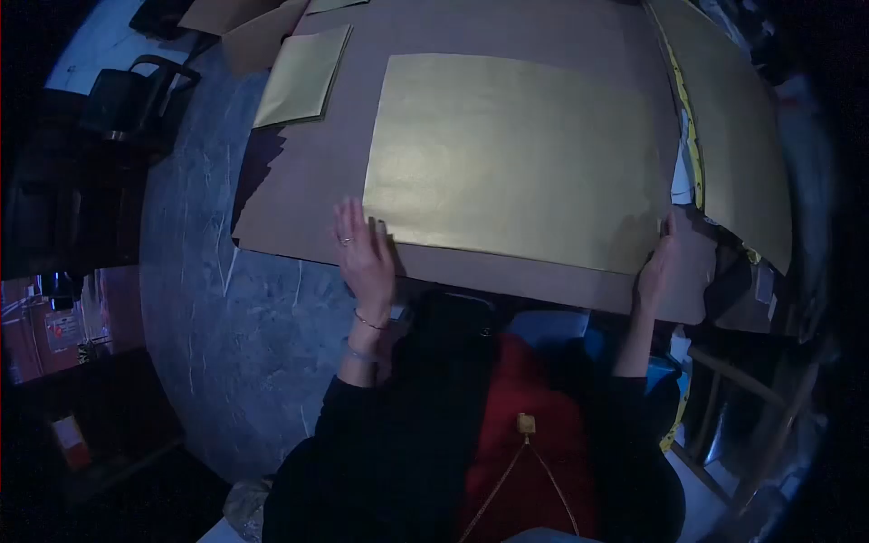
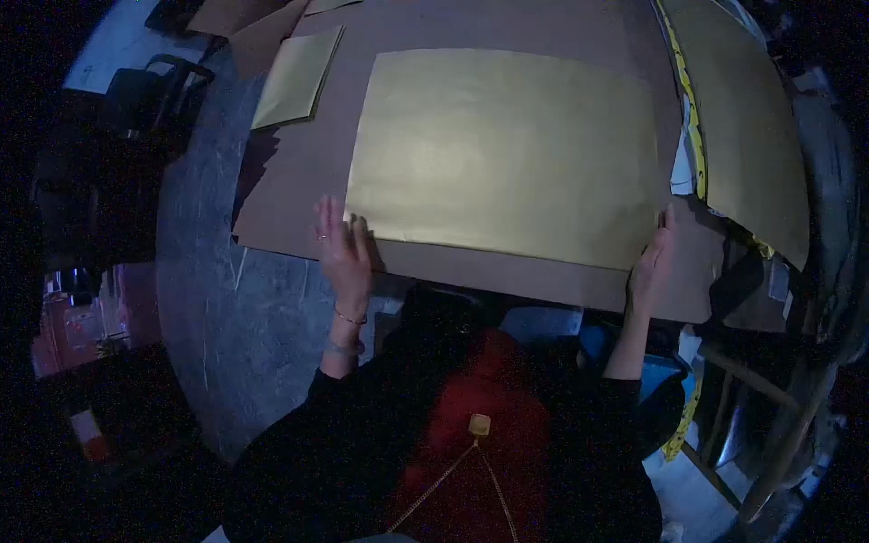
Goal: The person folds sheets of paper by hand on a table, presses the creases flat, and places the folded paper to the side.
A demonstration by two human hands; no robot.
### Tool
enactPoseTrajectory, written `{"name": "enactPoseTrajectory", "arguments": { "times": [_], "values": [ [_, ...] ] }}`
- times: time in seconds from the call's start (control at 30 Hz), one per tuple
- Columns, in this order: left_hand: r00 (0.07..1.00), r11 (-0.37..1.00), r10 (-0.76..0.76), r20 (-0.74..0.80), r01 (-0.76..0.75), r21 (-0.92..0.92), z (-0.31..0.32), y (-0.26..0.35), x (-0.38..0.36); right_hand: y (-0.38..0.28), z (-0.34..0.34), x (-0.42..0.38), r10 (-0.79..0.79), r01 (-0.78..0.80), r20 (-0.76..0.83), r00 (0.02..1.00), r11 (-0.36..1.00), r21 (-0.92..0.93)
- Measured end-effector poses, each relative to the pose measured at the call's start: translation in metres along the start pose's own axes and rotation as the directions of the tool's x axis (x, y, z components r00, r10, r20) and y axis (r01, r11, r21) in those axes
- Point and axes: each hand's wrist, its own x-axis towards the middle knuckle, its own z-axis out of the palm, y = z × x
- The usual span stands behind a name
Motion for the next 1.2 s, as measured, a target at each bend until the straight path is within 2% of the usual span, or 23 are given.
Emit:
{"name": "enactPoseTrajectory", "arguments": {
  "times": [0.07,0.1,0.13,0.17,0.2,0.23,0.3,0.37,0.43,0.47,0.53,0.57,0.63,0.7,0.77,0.83,0.87,0.9,1.0,1.1,1.2],
  "values": [
    [0.968,0.937,0.213,0.131,-0.164,-0.309,0.012,0.055,-0.009,-0.014,-0.003,-0.002,-0.018,0.019,0.02,1.0,0.998,-0.061],
    [0.893,0.879,0.39,0.225,-0.287,-0.382,0.017,0.082,-0.015,-0.017,-0.006,-0.001,-0.029,0.032,0.031,0.999,0.995,-0.091],
    [0.777,0.795,0.556,0.295,-0.394,-0.461,0.024,0.108,-0.022,-0.007,-0.002,-0.004,0.079,-0.081,-0.052,0.995,0.996,-0.026],
    [0.682,0.737,0.644,0.346,-0.434,-0.517,0.032,0.134,-0.029,-0.007,-0.003,-0.004,0.078,-0.081,-0.059,0.995,0.996,-0.037],
    [0.574,0.674,0.723,0.384,-0.469,-0.571,0.038,0.156,-0.036,-0.008,-0.002,-0.003,0.033,-0.035,-0.05,0.998,0.998,-0.048],
    [0.569,0.667,0.73,0.379,-0.473,-0.575,0.043,0.169,-0.042,-0.007,-0.002,-0.002,-0.011,0.008,-0.04,0.999,0.998,-0.057],
    [0.525,0.608,0.785,0.328,-0.553,-0.57,0.054,0.187,-0.055,0.01,-0.006,-0.001,0.027,-0.029,-0.046,0.999,0.998,-0.048],
    [0.523,0.632,0.77,0.365,-0.548,-0.548,0.062,0.186,-0.067,0.009,-0.004,-0.002,0.042,-0.044,-0.053,0.998,0.998,-0.035],
    [0.587,0.695,0.717,0.376,-0.571,-0.436,0.055,0.176,-0.066,-0.004,-0.003,-0.003,0.035,-0.038,-0.054,0.998,0.998,-0.057],
    [0.585,0.735,0.678,0.444,-0.542,-0.408,0.048,0.167,-0.063,-0.011,-0.003,-0.003,0.021,-0.025,-0.048,0.999,0.996,-0.084],
    [0.639,0.772,0.632,0.438,-0.563,-0.293,0.036,0.147,-0.056,-0.019,-0.005,-0.002,0.038,-0.039,-0.022,0.999,0.995,-0.089],
    [0.607,0.842,0.521,0.6,-0.481,-0.245,0.025,0.136,-0.049,-0.021,-0.005,-0.003,0.047,-0.047,0.001,0.999,0.994,-0.098],
    [0.675,0.862,0.472,0.567,-0.488,-0.136,0.017,0.107,-0.054,-0.013,-0.004,-0.003,0.062,-0.059,0.027,0.998,0.994,-0.089],
    [0.706,0.893,0.414,0.574,-0.436,-0.108,0.008,0.074,-0.052,0.002,-0.005,-0.002,0.006,-0.011,-0.045,0.999,0.993,-0.116],
    [0.806,0.944,0.248,0.538,-0.325,0.052,0.0,0.044,-0.05,0.015,-0.008,-0.001,-0.01,0.007,-0.03,0.999,0.994,-0.108],
    [0.849,0.931,0.19,0.493,-0.316,0.186,-0.008,0.018,-0.044,0.009,-0.003,-0.002,-0.033,0.032,-0.01,0.999,0.995,-0.097],
    [0.859,0.95,0.109,0.5,-0.239,0.203,-0.014,0.008,-0.038,-0.004,-0.002,-0.002,0.03,-0.033,-0.027,0.999,0.996,-0.088],
    [0.863,0.949,0.097,0.495,-0.23,0.215,-0.018,-0.002,-0.035,-0.012,0.0,-0.003,0.091,-0.094,-0.042,0.995,0.992,-0.08],
    [0.88,0.945,0.091,0.467,-0.225,0.238,-0.021,-0.025,-0.033,0.011,-0.002,-0.001,0.011,-0.012,-0.026,1.0,0.999,-0.037],
    [0.899,0.923,0.101,0.425,-0.244,0.296,-0.018,-0.028,-0.035,0.018,-0.004,0.0,0.017,-0.017,-0.008,1.0,1.0,0.009],
    [0.912,0.928,-0.007,0.41,-0.147,0.342,-0.017,-0.032,-0.035,0.018,0.002,-0.003,0.024,-0.025,0.011,1.0,0.998,0.059]
  ]
}}
